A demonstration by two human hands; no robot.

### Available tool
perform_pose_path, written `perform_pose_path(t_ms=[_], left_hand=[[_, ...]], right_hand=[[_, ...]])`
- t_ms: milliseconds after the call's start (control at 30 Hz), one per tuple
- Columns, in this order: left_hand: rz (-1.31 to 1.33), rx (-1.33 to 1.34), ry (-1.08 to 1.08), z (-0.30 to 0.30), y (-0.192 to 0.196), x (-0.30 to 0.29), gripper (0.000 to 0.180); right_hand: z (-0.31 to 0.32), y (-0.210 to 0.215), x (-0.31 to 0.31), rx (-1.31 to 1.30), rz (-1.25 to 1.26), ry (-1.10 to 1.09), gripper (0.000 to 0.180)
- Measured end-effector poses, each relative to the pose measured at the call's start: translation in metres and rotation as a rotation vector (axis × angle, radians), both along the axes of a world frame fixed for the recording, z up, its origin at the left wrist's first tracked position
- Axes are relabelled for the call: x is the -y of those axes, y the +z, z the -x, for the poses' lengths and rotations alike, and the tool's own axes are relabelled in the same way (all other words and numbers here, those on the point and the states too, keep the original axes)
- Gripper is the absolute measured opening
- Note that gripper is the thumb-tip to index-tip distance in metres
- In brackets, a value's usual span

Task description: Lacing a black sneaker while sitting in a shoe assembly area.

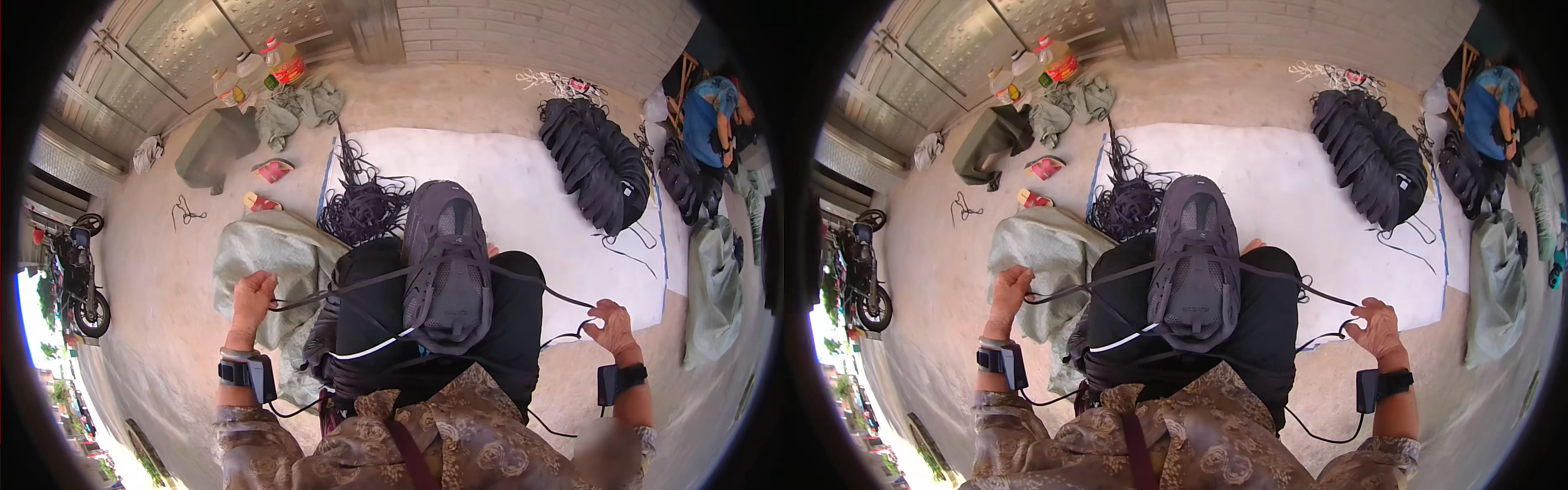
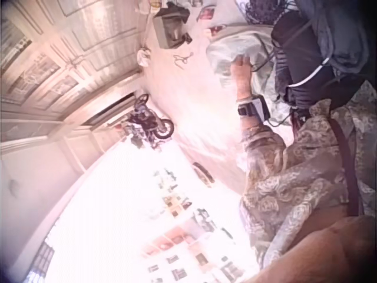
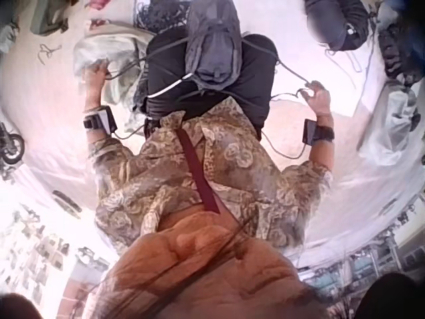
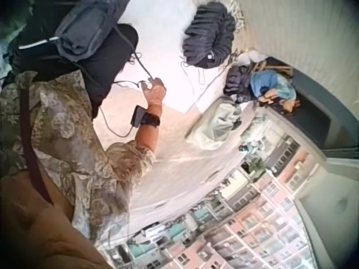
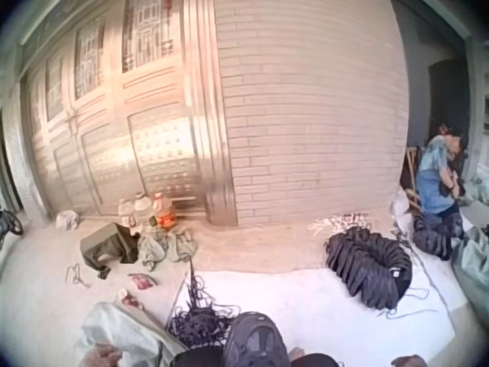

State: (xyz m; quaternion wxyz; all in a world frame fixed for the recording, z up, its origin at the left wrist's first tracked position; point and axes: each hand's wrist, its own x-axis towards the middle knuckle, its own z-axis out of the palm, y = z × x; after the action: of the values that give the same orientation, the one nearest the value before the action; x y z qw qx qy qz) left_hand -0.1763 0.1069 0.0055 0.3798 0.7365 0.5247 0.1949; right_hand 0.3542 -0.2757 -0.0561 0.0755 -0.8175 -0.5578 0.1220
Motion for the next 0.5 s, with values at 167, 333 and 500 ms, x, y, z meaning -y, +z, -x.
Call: perform_pose_path(t_ms=[167,333,500], left_hand=[[-0.32,-0.158,-0.239,-0.094,0.01,0.043,0.023],[-0.387,0.009,-0.601,-0.177,0.009,0.079,0.045],[-0.421,-0.129,-0.601,-0.174,0.007,0.074,0.036]], right_hand=[[0.072,0.037,-0.09,-0.202,-0.263,0.16,0.047],[0.124,0.04,-0.15,-0.282,-0.524,0.233,0.041],[0.117,0.039,-0.14,-0.245,-0.56,0.321,0.028]])
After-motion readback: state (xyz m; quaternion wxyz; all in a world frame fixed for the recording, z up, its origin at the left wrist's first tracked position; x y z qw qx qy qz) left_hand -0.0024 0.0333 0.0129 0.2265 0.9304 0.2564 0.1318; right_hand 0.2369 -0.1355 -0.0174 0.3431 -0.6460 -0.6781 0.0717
